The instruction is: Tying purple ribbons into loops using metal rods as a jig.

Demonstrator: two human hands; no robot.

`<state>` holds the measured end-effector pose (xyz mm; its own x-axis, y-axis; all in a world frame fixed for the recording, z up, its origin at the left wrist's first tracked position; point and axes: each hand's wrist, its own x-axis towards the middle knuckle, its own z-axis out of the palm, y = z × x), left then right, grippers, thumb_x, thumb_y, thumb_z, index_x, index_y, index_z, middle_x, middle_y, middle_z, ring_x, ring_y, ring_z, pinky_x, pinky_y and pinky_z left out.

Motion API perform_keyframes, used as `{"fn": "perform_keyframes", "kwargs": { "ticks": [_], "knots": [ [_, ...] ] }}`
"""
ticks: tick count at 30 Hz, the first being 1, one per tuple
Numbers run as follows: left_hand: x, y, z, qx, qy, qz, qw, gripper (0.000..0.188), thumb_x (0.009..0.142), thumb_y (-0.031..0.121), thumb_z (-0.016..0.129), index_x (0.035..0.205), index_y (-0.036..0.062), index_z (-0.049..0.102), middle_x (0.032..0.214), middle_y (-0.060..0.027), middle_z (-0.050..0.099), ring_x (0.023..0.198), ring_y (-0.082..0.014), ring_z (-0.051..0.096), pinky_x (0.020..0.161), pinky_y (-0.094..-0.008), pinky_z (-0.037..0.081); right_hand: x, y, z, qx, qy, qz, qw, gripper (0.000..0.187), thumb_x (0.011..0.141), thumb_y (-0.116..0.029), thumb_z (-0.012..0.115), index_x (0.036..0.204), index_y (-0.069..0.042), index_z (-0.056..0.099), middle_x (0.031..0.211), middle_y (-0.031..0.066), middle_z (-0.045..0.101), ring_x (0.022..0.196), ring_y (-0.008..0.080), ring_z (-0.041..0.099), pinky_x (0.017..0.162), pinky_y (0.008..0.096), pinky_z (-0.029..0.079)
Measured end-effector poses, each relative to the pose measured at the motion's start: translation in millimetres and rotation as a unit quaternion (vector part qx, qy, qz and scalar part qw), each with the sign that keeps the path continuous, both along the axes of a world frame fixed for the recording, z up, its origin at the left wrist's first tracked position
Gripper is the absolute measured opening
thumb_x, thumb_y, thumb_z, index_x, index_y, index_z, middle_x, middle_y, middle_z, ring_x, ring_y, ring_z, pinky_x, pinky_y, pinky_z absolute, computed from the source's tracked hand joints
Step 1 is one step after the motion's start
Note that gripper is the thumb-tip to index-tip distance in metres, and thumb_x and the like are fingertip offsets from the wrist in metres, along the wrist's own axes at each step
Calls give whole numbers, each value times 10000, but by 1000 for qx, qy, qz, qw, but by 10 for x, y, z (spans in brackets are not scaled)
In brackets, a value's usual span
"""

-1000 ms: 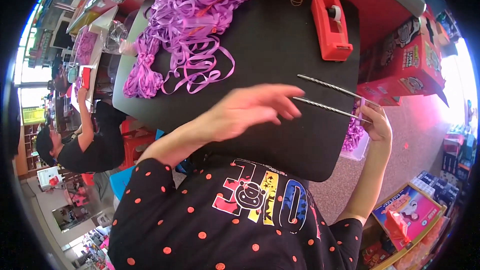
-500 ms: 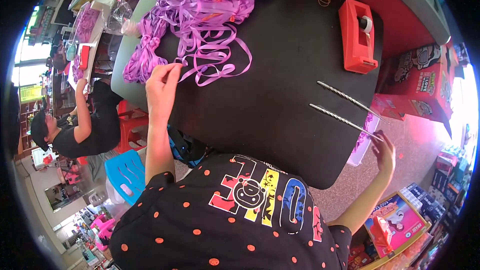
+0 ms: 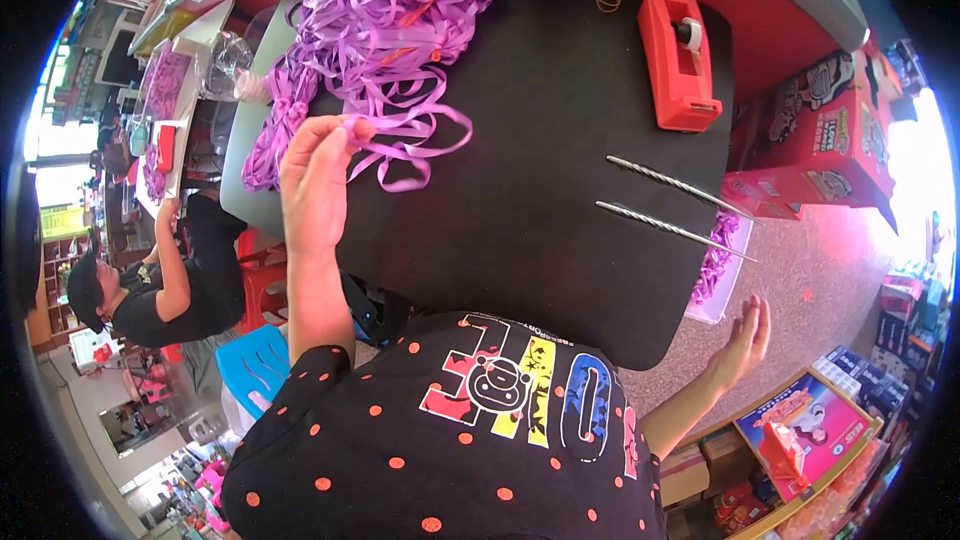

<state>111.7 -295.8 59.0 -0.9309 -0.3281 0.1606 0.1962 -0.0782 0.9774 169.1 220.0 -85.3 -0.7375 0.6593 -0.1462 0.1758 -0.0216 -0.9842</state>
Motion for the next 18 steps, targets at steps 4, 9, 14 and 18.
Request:
{"fn": "perform_keyframes", "kwargs": {
  "ticks": [4,9,14,18],
  "knots": [
    [-162,221,634,65,50,-154,985,134,940,84,514,1002,-15,582,945,-125,661,874,-167,640,821,-282,498,-96,-357,692,35,171,15,985,322,918,-133,564,1191,37,555,1105,134,637,975,182,600,815,269,442],
    [-372,703,1238,-111,139,-283,943,170,955,133,467,1031,-8,525,911,-205,656,833,-269,658,811,-381,526,-382,-1140,1535,150,273,313,897,282,889,-11,504,1149,73,570,979,144,657,809,178,618,721,251,474],
    [-433,1157,1430,13,181,-392,902,186,952,160,486,1018,-10,520,912,-215,654,830,-291,664,797,-403,543,-822,-1630,1806,-14,78,485,871,451,992,-315,414,1309,1,469,929,113,665,771,112,609,689,210,452],
    [-385,1282,1323,84,191,-549,809,112,902,108,551,892,-3,546,855,-211,646,795,-309,667,723,-395,548,-943,-1634,1642,-177,43,486,855,620,999,-506,258,1286,-13,503,903,70,653,712,89,551,643,207,427]
  ]
}}
